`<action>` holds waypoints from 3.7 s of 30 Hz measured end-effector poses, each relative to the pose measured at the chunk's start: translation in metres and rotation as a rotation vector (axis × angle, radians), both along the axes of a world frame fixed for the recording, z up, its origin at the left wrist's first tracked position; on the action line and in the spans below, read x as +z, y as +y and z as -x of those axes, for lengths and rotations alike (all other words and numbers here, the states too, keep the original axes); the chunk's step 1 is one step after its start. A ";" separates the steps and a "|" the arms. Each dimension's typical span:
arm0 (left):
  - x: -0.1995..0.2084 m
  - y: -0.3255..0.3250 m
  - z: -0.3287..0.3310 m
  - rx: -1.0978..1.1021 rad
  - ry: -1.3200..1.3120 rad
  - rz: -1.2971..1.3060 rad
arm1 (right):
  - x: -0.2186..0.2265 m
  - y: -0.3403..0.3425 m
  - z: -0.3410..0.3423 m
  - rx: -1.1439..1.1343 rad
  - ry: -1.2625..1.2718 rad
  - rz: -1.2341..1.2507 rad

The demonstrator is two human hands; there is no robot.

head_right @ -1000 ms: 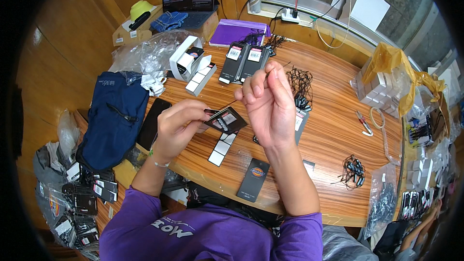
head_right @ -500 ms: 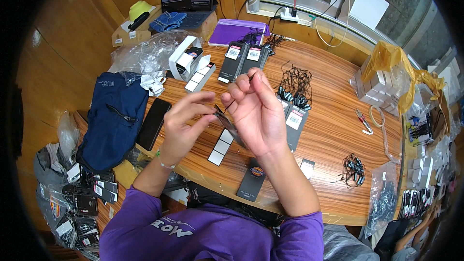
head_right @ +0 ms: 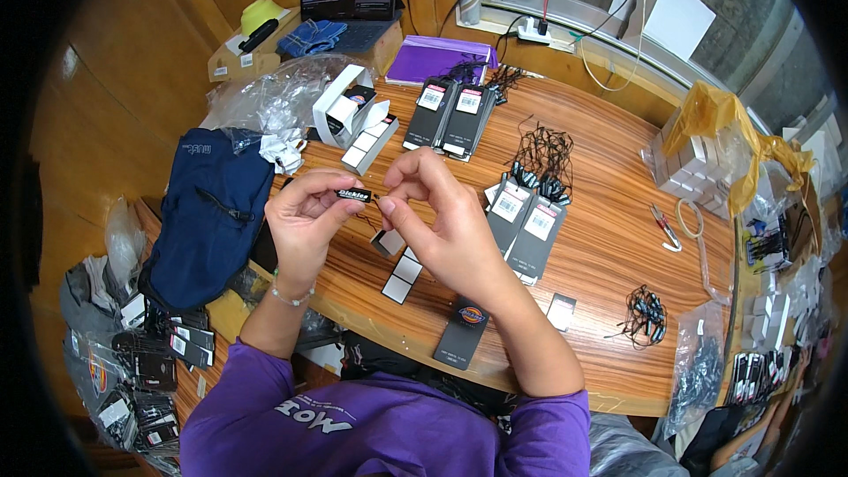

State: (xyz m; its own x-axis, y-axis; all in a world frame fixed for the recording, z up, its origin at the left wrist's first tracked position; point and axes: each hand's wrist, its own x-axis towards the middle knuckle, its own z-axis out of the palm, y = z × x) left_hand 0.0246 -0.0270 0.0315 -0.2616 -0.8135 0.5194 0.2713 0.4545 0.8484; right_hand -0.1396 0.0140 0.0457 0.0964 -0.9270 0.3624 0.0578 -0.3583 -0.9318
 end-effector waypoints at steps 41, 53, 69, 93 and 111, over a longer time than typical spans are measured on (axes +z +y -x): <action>0.001 0.005 -0.006 -0.223 0.014 -0.129 | -0.032 -0.016 -0.015 0.425 -0.483 -0.052; -0.003 0.008 -0.001 -0.192 0.062 -0.179 | -0.041 -0.020 -0.025 0.285 -0.402 0.055; -0.031 -0.003 0.015 0.237 -0.455 0.361 | -0.032 -0.032 0.002 0.186 -0.475 -0.198; -0.030 -0.013 0.090 -0.408 -0.147 -0.321 | -0.006 -0.021 0.058 -0.218 -0.009 0.121; -0.028 -0.019 0.133 -0.381 -0.186 -0.026 | -0.009 -0.028 0.091 -0.247 -0.102 0.024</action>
State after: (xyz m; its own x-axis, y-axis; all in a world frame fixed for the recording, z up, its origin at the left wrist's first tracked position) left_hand -0.1080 -0.0463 0.0033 -0.6336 -0.6527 0.4154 0.2573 0.3286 0.9087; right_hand -0.2306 -0.0143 0.0372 -0.1696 -0.9088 0.3811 0.0589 -0.3954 -0.9166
